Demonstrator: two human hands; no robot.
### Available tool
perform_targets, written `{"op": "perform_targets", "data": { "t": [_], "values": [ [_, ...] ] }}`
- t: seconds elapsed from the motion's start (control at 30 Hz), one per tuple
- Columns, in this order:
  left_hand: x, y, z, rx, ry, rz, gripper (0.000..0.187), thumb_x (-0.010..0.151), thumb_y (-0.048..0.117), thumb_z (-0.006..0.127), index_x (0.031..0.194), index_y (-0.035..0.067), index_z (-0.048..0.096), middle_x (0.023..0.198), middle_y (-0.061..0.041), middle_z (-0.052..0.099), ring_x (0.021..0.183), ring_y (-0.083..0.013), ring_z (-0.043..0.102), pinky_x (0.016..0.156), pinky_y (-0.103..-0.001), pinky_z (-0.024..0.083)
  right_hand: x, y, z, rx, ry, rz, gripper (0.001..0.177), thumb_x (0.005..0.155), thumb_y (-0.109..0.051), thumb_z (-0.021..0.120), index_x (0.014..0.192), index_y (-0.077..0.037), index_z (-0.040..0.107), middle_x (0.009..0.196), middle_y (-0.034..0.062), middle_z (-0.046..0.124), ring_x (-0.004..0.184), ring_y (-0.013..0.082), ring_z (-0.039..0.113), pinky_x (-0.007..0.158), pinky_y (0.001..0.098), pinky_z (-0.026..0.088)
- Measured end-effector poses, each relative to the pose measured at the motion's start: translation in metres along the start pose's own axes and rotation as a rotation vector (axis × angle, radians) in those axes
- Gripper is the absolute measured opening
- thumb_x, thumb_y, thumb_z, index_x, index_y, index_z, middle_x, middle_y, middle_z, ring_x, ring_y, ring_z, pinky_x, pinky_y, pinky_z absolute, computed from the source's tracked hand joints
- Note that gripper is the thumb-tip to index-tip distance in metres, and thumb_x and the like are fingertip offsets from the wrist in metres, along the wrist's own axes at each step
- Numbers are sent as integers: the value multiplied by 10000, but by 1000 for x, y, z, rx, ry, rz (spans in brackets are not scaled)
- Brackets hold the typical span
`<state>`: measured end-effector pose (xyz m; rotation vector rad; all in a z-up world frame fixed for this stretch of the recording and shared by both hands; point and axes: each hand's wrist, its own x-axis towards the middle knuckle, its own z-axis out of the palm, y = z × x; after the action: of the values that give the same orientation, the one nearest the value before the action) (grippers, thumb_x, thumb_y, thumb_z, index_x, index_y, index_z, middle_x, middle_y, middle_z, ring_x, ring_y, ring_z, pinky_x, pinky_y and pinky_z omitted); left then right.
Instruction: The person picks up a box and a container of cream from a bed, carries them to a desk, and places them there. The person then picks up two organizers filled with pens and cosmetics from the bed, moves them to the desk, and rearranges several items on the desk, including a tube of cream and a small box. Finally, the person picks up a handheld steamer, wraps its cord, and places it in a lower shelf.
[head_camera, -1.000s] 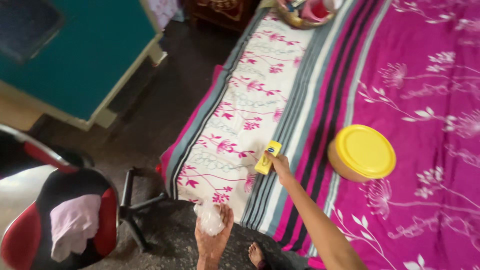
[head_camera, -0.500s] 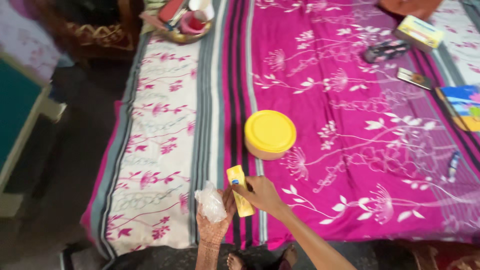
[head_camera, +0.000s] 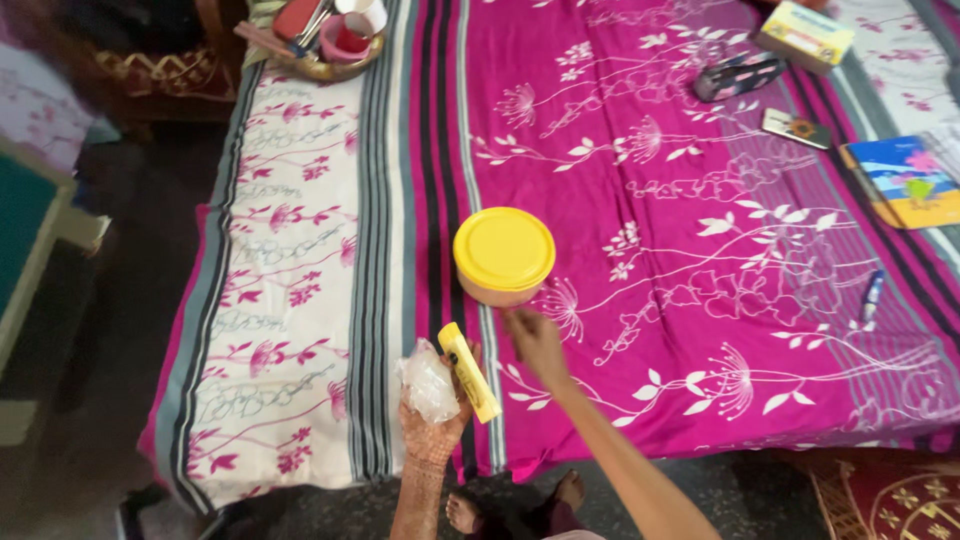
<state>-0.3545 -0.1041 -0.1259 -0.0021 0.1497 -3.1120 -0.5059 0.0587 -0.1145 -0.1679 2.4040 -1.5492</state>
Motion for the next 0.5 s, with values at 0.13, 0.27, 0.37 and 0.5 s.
{"op": "perform_targets", "data": {
  "t": [0.13, 0.27, 0.37, 0.5],
  "values": [
    [-16, 12, 16, -34, 78, 85, 611, 959, 430, 594, 1473, 117, 495, 1591, -233, 378, 1491, -411, 333, 1194, -574, 328, 16, 55, -10, 585, -120, 91, 535, 1037, -394, 719, 1293, 54, 577, 984, 220, 548, 846, 292, 597, 663, 369, 504],
    [-48, 34, 8, -2, 53, 117, 641, 997, 449, 589, 1420, -22, 486, 1615, -282, 362, 1527, -412, 296, 1228, -551, 242, 61, 84, 6, 947, -22, 580, 984, 932, -504, 714, 1609, -53, 160, 1535, 318, 341, 1453, 394, 392, 1161, 457, 428],
    [-66, 45, 3, 38, 4, 204, 679, 999, 455, 598, 1394, -87, 493, 1589, -272, 381, 1519, -416, 299, 1251, -547, 241, 91, 105, 25, 1048, 108, 666, 1085, 861, -479, 768, 1613, -95, 87, 1580, 294, 288, 1509, 396, 326, 1223, 544, 376],
    [-83, 62, 13, 3, 56, 191, 607, 991, 380, 559, 1419, -47, 506, 1542, -279, 424, 1448, -413, 344, 1189, -533, 271, 117, 104, 41, 1009, 123, 662, 964, 798, -539, 751, 1562, -178, 287, 1544, 165, 402, 1459, 291, 376, 1172, 543, 305]
  ]
}}
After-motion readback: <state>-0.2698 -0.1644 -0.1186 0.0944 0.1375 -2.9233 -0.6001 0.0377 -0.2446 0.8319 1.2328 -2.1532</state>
